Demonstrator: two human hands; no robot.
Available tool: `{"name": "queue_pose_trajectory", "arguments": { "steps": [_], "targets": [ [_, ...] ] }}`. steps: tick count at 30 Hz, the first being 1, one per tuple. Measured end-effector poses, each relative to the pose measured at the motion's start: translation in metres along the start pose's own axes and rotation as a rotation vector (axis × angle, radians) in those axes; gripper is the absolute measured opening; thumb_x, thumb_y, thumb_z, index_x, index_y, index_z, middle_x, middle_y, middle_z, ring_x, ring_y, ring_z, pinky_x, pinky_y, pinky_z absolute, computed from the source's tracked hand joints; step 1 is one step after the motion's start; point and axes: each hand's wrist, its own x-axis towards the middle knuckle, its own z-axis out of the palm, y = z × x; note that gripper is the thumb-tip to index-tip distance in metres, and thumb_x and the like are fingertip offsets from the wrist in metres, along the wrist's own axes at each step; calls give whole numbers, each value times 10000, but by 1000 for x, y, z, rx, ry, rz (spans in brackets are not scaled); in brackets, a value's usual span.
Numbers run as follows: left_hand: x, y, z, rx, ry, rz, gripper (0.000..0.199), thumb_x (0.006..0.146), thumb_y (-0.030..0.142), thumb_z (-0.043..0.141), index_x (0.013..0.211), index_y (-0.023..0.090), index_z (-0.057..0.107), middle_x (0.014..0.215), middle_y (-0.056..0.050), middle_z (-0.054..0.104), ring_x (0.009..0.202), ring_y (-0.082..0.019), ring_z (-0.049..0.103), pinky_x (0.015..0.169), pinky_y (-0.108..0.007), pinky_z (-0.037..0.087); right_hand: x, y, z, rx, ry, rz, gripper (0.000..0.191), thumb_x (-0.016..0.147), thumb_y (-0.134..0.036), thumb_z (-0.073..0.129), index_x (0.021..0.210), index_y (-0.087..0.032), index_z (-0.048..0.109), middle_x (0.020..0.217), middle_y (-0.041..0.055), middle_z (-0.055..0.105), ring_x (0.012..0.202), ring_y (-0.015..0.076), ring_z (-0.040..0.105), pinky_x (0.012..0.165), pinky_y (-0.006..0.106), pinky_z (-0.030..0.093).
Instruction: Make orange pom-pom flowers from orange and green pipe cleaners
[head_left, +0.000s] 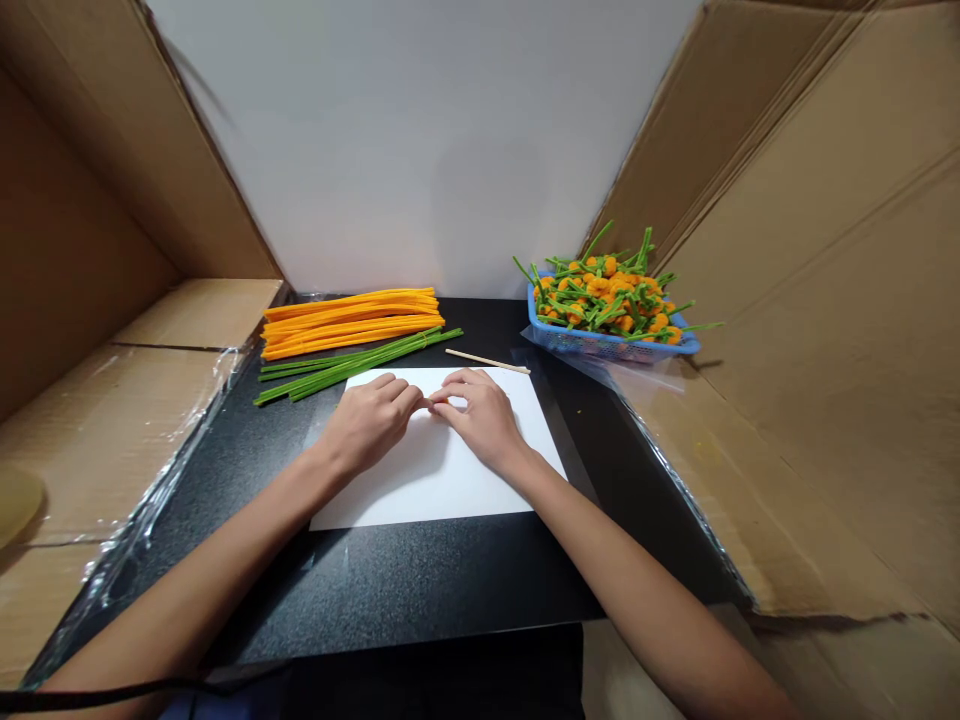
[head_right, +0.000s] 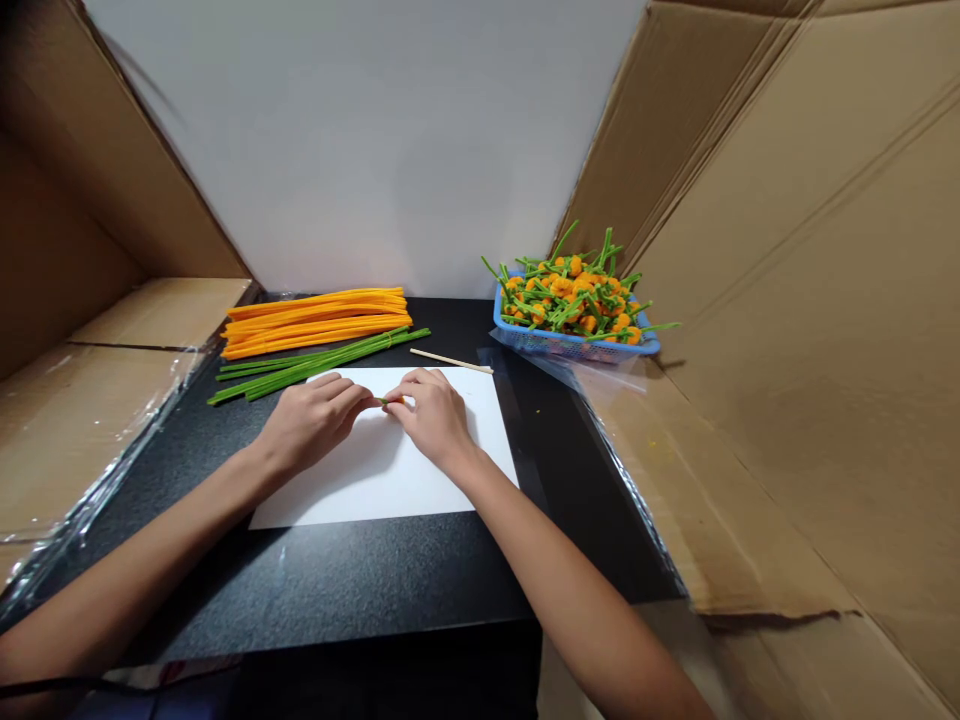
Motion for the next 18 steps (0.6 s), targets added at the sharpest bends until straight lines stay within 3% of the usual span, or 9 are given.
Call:
{"name": "queue_pose_trajectory", "arguments": {
  "steps": [6, 10, 18],
  "targets": [
    [1, 1, -10, 111, -50, 156, 207, 903, 74, 526, 737, 146, 628, 653, -36, 605, 617, -187, 520, 505, -304, 316, 0, -2, -1, -4, -54, 58, 94, 795, -169, 754, 842, -250, 770, 945, 10, 715, 942, 203, 595, 804, 324, 450],
    [2, 1, -12, 96, -42, 146, 204, 909, 77, 523, 752, 144, 636, 652, -36, 597, 614, -188, 502, 502, -304, 316, 0, -5, -1, -40, -68, 40, 76, 818, -169, 729, 831, -241, 747, 961, 10, 711, 951, 202, 584, 793, 325, 431],
    [4, 7, -12, 129, 8, 156, 265, 956, 140, 498, 734, 154, 641, 643, -43, 591, 618, -183, 504, 527, -311, 344, -1, -12, 3, -104, 29, -41, 134, 844, -86, 638, 777, -201, 644, 945, 11, 713, 1010, 210, 568, 778, 355, 368]
  ]
}}
